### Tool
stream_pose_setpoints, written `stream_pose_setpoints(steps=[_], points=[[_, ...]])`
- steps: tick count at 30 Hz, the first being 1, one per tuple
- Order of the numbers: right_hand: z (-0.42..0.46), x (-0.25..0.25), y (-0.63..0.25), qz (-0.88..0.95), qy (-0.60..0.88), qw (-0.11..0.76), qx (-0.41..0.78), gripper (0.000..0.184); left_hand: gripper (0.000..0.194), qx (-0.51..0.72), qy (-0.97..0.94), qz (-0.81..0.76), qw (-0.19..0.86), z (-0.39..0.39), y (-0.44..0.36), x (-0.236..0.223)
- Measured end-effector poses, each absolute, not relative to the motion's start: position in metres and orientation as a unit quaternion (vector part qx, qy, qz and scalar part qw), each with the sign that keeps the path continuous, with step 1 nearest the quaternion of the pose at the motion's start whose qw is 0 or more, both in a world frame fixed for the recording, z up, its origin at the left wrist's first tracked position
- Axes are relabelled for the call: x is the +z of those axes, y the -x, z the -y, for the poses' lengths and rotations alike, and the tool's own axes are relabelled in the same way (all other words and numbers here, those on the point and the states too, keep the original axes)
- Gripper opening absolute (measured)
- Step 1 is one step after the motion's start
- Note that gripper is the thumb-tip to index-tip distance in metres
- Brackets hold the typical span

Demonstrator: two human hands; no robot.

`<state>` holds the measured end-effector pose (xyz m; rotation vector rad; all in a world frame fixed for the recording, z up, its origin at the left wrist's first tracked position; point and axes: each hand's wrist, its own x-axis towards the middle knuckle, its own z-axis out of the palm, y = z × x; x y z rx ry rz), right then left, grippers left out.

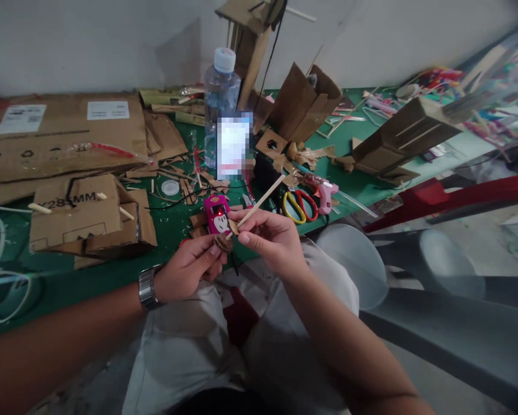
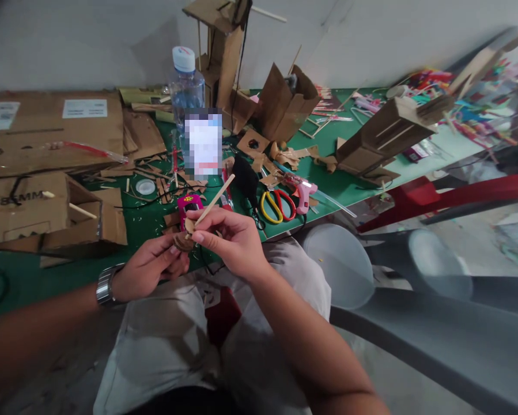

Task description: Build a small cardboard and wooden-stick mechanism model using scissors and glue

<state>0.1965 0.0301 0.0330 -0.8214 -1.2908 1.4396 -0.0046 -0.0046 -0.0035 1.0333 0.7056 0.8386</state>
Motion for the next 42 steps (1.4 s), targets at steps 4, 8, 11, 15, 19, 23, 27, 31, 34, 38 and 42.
stream_pose_setpoints(steps=[4, 8, 11, 15, 19, 23, 27, 31, 34, 38, 42], points=[[-0.027, 0.03, -0.196, 0.539, 0.329, 0.492, 0.599, 0.017, 0.056, 0.382, -0.493, -0.332, 0.707, 0.004, 0.007, -0.002], [-0.021, 0.023, -0.192, 0.541, 0.326, 0.479, 0.609, 0.016, 0.057, 0.384, -0.494, -0.33, 0.706, 0.003, 0.006, 0.001], [-0.018, 0.021, -0.191, 0.541, 0.338, 0.477, 0.605, 0.017, 0.058, 0.384, -0.503, -0.329, 0.701, 0.003, 0.006, 0.004], [-0.02, 0.022, -0.195, 0.565, 0.337, 0.486, 0.576, 0.012, 0.058, 0.386, -0.501, -0.33, 0.701, 0.002, 0.006, 0.006], [-0.021, 0.022, -0.196, 0.581, 0.345, 0.482, 0.557, 0.008, 0.058, 0.394, -0.493, -0.323, 0.705, 0.001, 0.007, 0.004], [-0.02, 0.02, -0.196, 0.591, 0.352, 0.483, 0.542, 0.011, 0.054, 0.396, -0.476, -0.317, 0.719, -0.001, 0.006, 0.001], [-0.018, 0.014, -0.195, 0.588, 0.36, 0.487, 0.536, 0.015, 0.053, 0.393, -0.479, -0.316, 0.718, -0.002, 0.006, -0.001], [-0.017, 0.009, -0.194, 0.577, 0.371, 0.484, 0.543, 0.015, 0.053, 0.389, -0.463, -0.308, 0.735, -0.003, 0.005, -0.003], [-0.016, 0.009, -0.194, 0.585, 0.371, 0.479, 0.539, 0.017, 0.053, 0.394, -0.458, -0.311, 0.734, -0.003, 0.005, -0.004], [-0.015, 0.013, -0.193, 0.596, 0.37, 0.483, 0.523, 0.018, 0.054, 0.396, -0.475, -0.322, 0.717, -0.004, 0.006, -0.003], [-0.014, 0.015, -0.192, 0.609, 0.365, 0.488, 0.508, 0.021, 0.054, 0.388, -0.489, -0.332, 0.707, -0.005, 0.008, 0.001]])
